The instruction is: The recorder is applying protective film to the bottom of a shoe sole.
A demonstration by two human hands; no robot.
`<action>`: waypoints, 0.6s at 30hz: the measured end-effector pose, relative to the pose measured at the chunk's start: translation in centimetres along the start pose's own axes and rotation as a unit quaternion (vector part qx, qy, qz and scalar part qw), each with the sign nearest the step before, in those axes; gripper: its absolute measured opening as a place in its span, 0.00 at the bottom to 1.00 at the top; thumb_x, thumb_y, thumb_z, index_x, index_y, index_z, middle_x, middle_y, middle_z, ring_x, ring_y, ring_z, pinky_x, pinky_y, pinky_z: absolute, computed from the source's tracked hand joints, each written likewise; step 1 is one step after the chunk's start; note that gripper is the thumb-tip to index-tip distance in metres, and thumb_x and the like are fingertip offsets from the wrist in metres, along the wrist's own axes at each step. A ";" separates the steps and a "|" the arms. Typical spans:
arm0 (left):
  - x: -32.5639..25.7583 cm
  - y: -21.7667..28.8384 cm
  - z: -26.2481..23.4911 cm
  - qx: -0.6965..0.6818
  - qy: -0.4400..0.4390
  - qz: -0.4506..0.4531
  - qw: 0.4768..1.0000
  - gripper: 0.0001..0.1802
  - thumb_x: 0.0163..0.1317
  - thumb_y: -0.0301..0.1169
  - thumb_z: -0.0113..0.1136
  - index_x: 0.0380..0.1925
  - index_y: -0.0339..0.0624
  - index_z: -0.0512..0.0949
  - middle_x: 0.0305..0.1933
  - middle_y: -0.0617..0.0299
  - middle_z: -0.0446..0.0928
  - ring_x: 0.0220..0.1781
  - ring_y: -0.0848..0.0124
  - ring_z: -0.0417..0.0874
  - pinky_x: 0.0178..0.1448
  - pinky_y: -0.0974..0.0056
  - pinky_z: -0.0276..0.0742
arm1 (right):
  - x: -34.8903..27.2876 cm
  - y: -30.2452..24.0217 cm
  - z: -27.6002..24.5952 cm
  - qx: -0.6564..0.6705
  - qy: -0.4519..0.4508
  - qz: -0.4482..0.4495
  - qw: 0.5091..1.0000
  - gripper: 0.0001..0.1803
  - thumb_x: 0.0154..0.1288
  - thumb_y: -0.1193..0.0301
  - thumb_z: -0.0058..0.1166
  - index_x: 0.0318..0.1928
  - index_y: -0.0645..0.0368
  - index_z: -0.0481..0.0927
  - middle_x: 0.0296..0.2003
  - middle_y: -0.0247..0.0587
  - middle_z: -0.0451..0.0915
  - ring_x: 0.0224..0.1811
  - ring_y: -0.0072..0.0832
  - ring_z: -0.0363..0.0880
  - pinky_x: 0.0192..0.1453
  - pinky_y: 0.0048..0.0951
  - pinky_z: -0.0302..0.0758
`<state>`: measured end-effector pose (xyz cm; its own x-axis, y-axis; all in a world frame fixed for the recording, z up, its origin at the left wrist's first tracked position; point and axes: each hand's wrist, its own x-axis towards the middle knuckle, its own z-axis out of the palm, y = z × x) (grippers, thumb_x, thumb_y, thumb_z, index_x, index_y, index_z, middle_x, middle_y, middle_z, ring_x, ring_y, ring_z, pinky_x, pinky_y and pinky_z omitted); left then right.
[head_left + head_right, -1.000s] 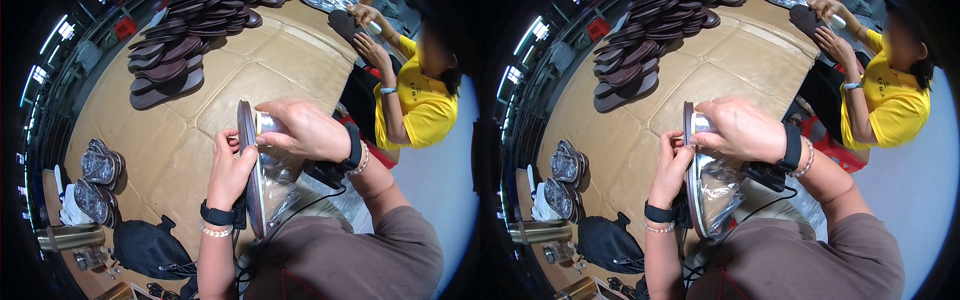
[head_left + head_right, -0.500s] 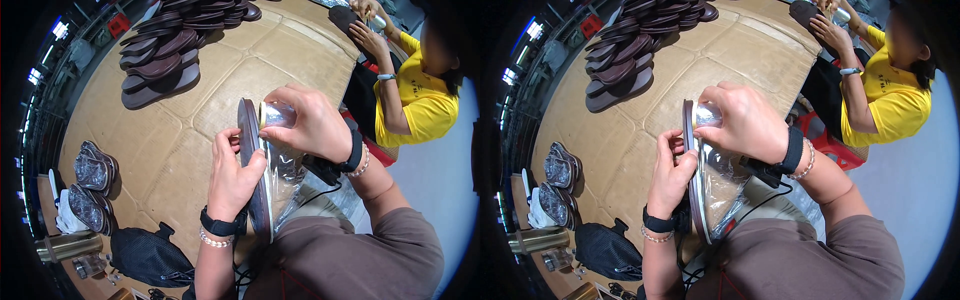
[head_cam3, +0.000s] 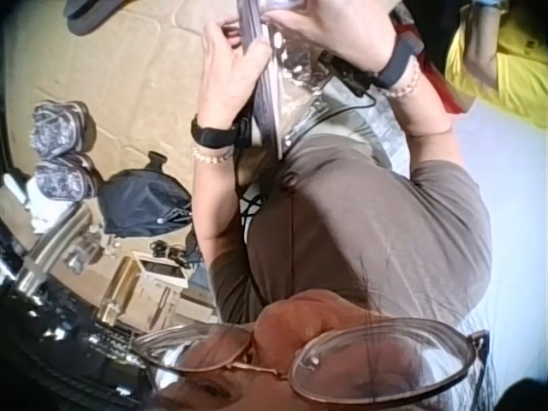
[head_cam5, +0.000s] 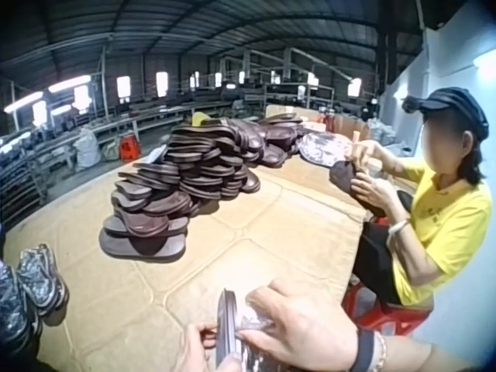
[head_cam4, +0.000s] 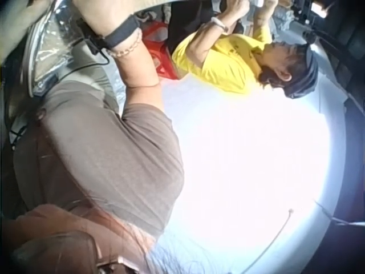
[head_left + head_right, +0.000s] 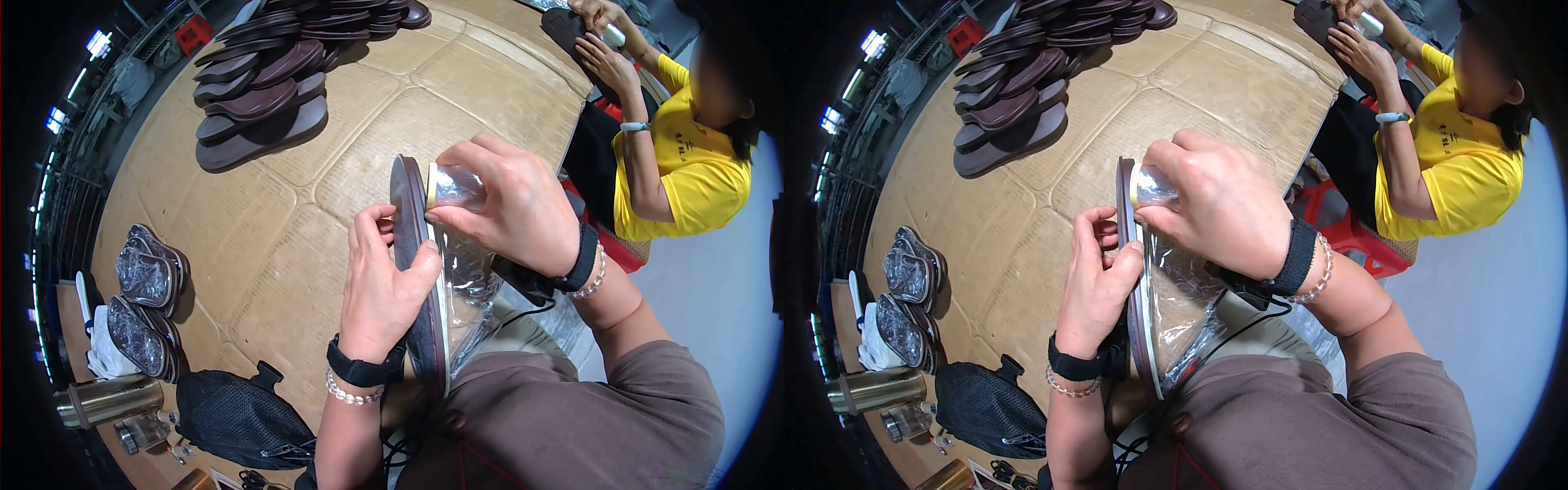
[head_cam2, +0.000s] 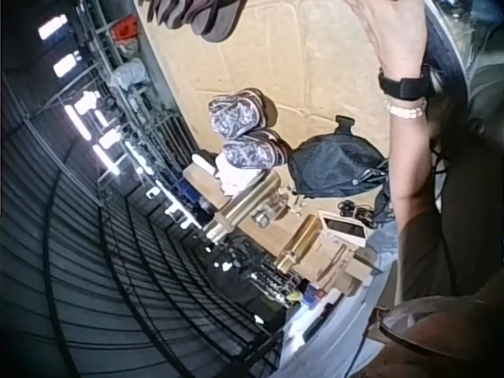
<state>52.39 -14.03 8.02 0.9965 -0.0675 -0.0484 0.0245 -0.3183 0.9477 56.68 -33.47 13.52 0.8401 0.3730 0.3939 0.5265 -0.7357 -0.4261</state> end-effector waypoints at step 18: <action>2.0 0.4 -0.2 -0.013 -0.004 -0.077 0.997 0.36 0.64 0.43 0.64 0.62 0.25 0.67 0.53 0.41 0.78 0.49 0.60 0.85 0.56 0.58 0.83 | 0.9 2.0 0.0 0.021 -0.072 -0.034 0.997 0.25 0.61 0.59 0.74 0.51 0.63 0.83 0.38 0.53 0.84 0.42 0.53 0.85 0.45 0.47 0.80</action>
<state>54.39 -14.15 8.38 0.9803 -0.0274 -0.1954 0.1782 -0.3015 0.9367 58.53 -34.56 13.02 0.8108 0.5006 0.3034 0.5852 -0.6826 -0.4377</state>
